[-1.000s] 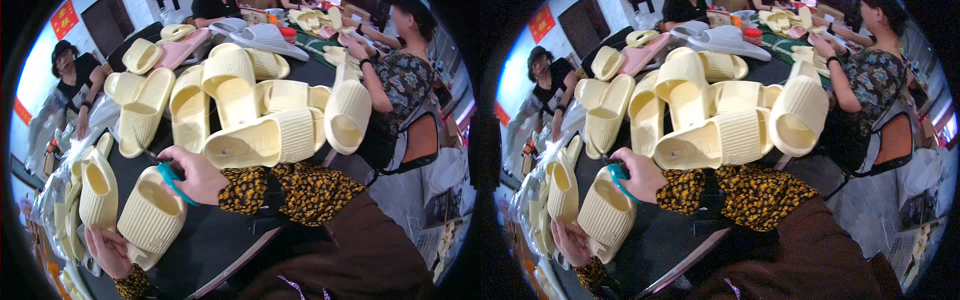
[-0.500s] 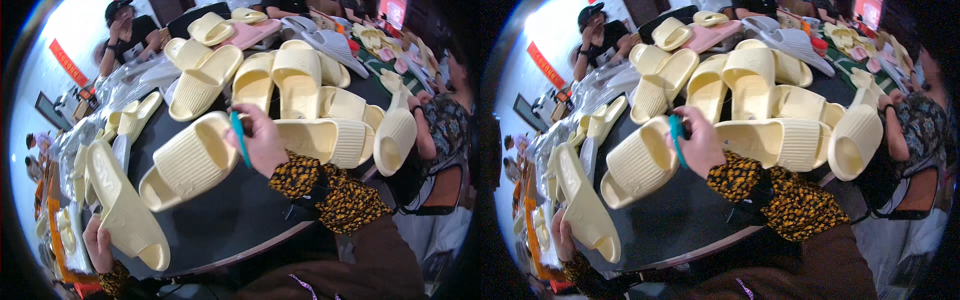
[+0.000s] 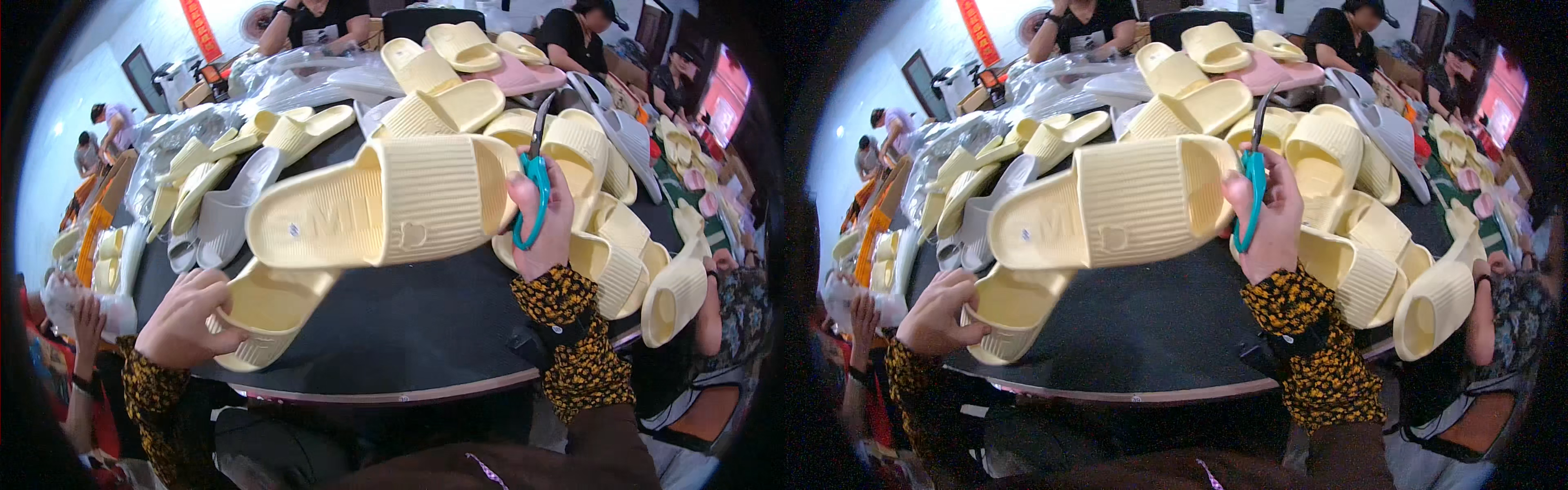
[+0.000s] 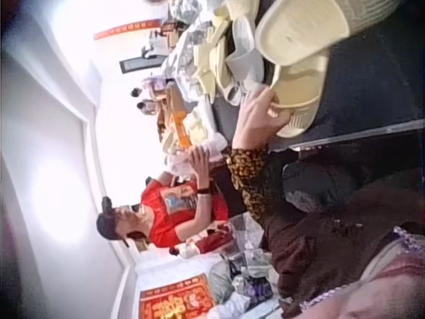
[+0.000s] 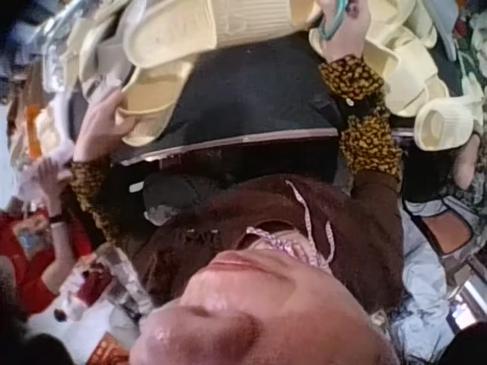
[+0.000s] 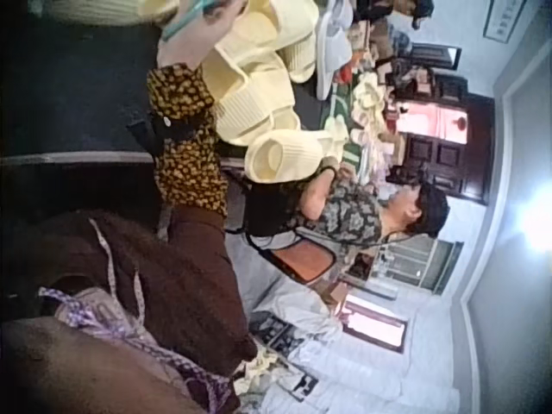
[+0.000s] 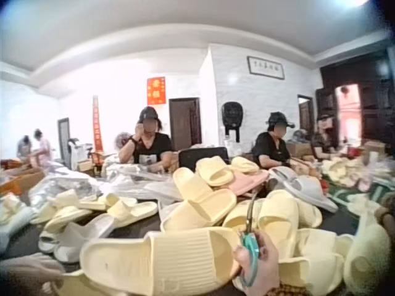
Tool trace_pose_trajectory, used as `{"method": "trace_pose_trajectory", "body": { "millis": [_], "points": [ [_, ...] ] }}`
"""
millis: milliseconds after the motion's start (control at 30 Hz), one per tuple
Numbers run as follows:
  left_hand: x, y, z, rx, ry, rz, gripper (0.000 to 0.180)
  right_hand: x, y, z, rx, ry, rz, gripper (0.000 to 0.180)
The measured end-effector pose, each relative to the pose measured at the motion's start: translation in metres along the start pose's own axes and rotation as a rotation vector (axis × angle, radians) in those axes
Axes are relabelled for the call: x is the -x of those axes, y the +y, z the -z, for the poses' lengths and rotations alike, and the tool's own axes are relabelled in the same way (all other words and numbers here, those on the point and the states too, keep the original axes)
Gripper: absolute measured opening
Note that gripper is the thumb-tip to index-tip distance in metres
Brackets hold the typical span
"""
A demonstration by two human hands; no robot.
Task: Trimming excess material from rubber sandals using scissors.
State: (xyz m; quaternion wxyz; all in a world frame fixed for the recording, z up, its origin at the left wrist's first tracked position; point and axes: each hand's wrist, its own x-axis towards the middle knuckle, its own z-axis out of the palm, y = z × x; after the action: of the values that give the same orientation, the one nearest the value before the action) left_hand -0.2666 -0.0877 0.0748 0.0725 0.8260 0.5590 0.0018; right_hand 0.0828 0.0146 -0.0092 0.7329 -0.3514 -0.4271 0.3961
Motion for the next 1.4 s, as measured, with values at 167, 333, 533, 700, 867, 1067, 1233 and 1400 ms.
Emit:
{"method": "trace_pose_trajectory", "body": {
  "millis": [167,333,533,700,867,1067,1233,1400],
  "points": [
    [-0.004,0.0,-0.018,0.051,0.045,-0.125,0.038,0.003,-0.001,-0.005,0.105,-0.18,-0.067,0.039],
    [0.006,-0.01,-0.032,0.096,0.019,0.088,0.069,0.003,0.005,-0.002,0.238,-0.296,-0.096,0.038],
    [0.041,-0.035,-0.057,0.291,-0.098,0.192,0.104,0.004,0.015,0.003,0.267,-0.404,-0.32,0.04],
    [0.052,-0.037,-0.08,0.284,0.002,0.167,0.103,0.026,0.028,-0.018,0.369,-0.509,-0.426,0.042],
    [0.045,-0.042,-0.078,0.29,0.032,0.128,0.101,0.035,0.035,-0.025,0.323,-0.535,-0.385,0.042],
    [0.042,-0.046,-0.081,0.315,0.133,0.114,0.1,0.028,0.038,-0.015,0.36,-0.55,-0.311,0.042],
    [0.04,-0.043,-0.082,0.94,0.147,0.26,0.042,0.022,0.059,0.0,0.383,-0.409,-0.126,0.05],
    [0.047,-0.073,-0.103,1.002,0.117,0.57,0.036,0.013,0.061,-0.002,0.324,-0.244,-0.185,0.047]
  ]
}}
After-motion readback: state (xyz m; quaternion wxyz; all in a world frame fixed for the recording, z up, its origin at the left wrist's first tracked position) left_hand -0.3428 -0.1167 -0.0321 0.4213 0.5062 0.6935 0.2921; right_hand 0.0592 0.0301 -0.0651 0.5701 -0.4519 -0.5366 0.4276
